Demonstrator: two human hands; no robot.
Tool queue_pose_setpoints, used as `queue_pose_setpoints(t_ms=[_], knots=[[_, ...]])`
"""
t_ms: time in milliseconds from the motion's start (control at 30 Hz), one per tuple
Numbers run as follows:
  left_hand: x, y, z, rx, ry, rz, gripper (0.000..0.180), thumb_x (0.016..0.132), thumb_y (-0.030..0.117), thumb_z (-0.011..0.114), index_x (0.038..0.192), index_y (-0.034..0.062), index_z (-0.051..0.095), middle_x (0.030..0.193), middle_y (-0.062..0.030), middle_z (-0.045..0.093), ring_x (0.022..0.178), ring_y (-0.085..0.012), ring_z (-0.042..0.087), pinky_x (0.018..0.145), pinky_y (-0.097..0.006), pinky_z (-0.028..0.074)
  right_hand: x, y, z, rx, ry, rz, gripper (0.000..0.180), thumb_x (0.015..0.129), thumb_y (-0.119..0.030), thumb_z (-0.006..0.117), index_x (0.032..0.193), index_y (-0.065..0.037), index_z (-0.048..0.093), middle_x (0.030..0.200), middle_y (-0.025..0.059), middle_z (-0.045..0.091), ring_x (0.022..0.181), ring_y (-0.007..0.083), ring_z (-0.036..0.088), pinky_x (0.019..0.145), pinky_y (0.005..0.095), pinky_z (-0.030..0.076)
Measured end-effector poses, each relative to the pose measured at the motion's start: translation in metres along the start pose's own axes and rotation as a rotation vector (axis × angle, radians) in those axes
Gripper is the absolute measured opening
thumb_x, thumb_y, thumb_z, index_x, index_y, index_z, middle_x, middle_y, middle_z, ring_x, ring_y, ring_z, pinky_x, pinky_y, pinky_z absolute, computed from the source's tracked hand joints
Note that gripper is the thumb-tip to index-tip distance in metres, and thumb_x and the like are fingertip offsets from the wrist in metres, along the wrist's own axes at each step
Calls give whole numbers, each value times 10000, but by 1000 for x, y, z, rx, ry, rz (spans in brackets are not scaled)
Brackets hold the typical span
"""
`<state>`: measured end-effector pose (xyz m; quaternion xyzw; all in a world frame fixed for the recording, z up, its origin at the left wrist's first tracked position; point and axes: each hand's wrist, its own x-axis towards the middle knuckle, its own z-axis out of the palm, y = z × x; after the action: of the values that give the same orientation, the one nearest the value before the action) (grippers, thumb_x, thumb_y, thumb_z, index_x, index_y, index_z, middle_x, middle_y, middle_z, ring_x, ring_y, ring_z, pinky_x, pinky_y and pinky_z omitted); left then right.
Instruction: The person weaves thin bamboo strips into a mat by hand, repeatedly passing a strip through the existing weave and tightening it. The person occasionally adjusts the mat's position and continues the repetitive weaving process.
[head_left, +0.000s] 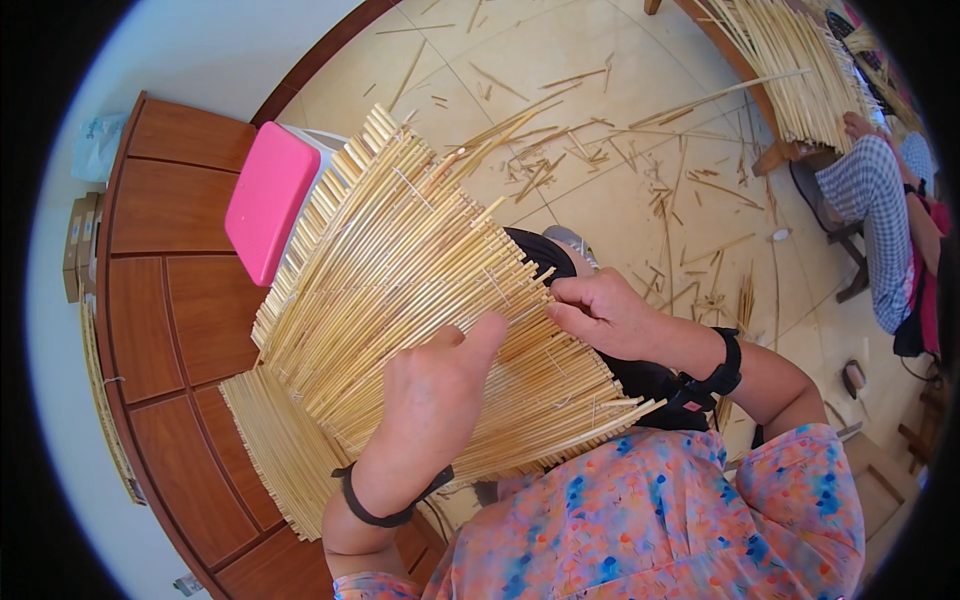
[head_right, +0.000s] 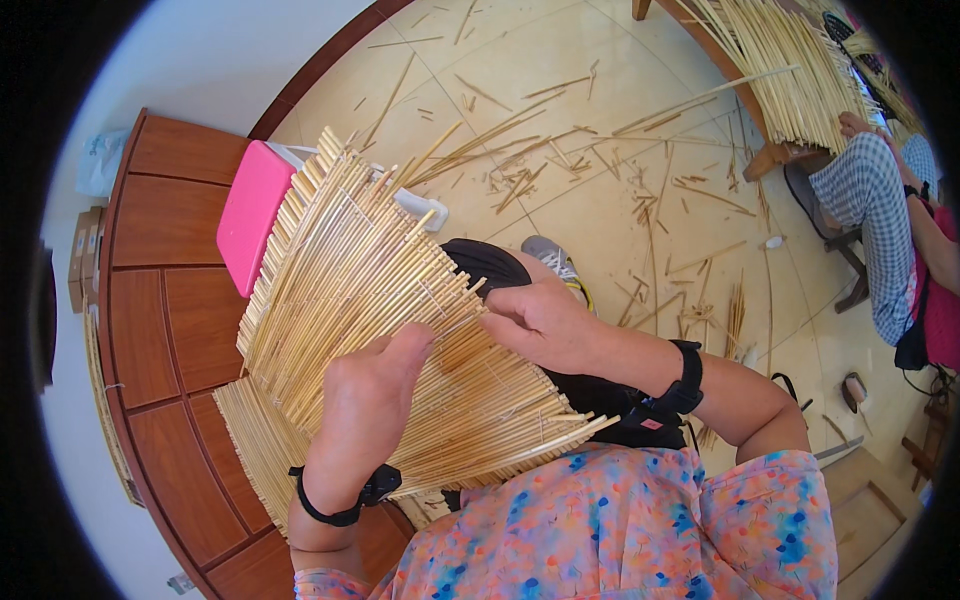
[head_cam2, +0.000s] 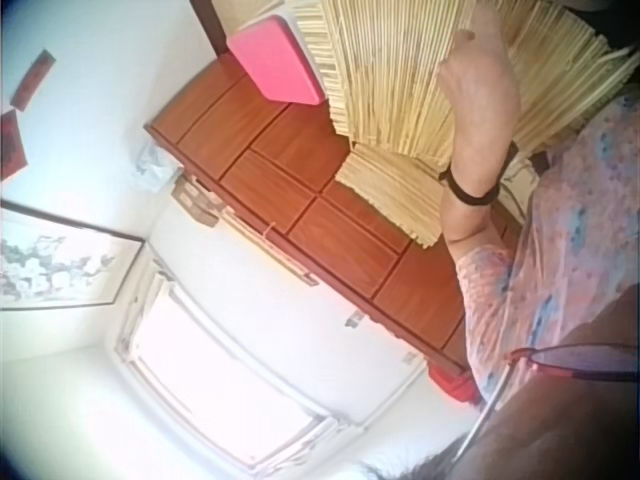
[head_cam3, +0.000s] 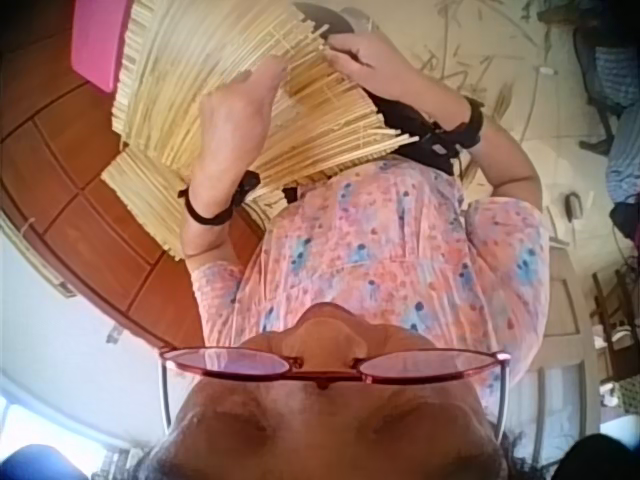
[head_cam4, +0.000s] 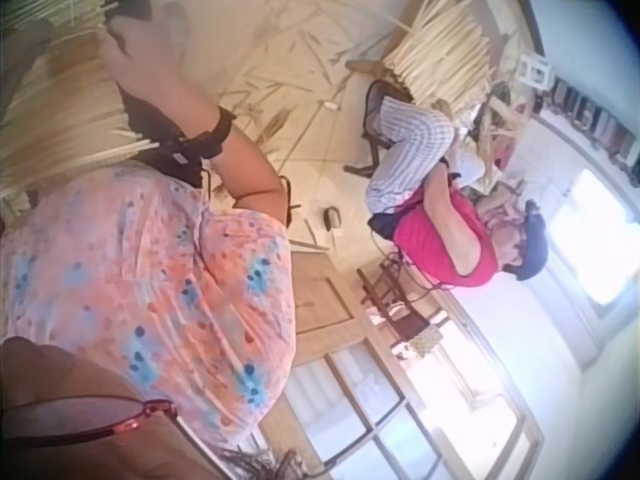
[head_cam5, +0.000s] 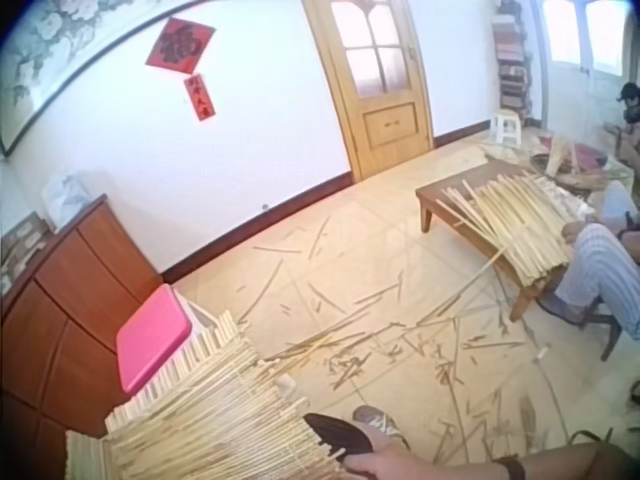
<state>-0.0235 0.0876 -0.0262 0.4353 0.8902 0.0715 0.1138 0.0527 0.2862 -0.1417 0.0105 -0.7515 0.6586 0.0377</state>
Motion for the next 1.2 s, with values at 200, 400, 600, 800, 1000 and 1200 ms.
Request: queue_pose_setpoints(t_ms=[200,400,600,800,1000,1200], knots=[[3,-4,6,68,91,113,348,821,55,613,1143,184,639,690,-53,535,506,-279,592,434,-405,465,-3,2,0,22,-47,76,306,970,-153,614,724,10,533,645,95,482,615,189,462,568,360,399],[6,-1,1,93,115,137,377,794,56,630,1150,161,698,699,-39,540,497,-252,586,428,-387,459,-5,9,3,106,-49,55,304,1000,-157,598,749,1,535,597,35,454,565,100,417,511,310,365],[8,6,-5,113,92,105,249,852,50,673,1080,121,743,662,-60,566,522,-263,579,466,-376,454,-5,11,6,120,-4,12,294,985,-128,601,729,-6,523,577,18,437,546,85,377,488,298,336],[7,0,0,56,159,152,347,771,47,648,1094,144,728,694,-28,564,491,-249,575,424,-371,443,-5,12,7,117,12,-6,297,978,-111,600,717,-8,503,568,5,409,541,79,351,478,296,318],[6,0,2,55,164,153,333,763,44,649,1078,126,723,683,-24,565,484,-249,569,417,-375,432,-5,13,8,141,10,1,294,977,-106,599,718,-7,503,569,4,408,542,78,352,479,295,318],[6,5,-3,59,124,124,247,818,34,672,1050,103,724,679,-55,593,527,-263,595,448,-372,439,-6,12,6,105,-7,22,308,996,-162,606,736,-9,548,586,22,452,550,97,402,503,299,356]])
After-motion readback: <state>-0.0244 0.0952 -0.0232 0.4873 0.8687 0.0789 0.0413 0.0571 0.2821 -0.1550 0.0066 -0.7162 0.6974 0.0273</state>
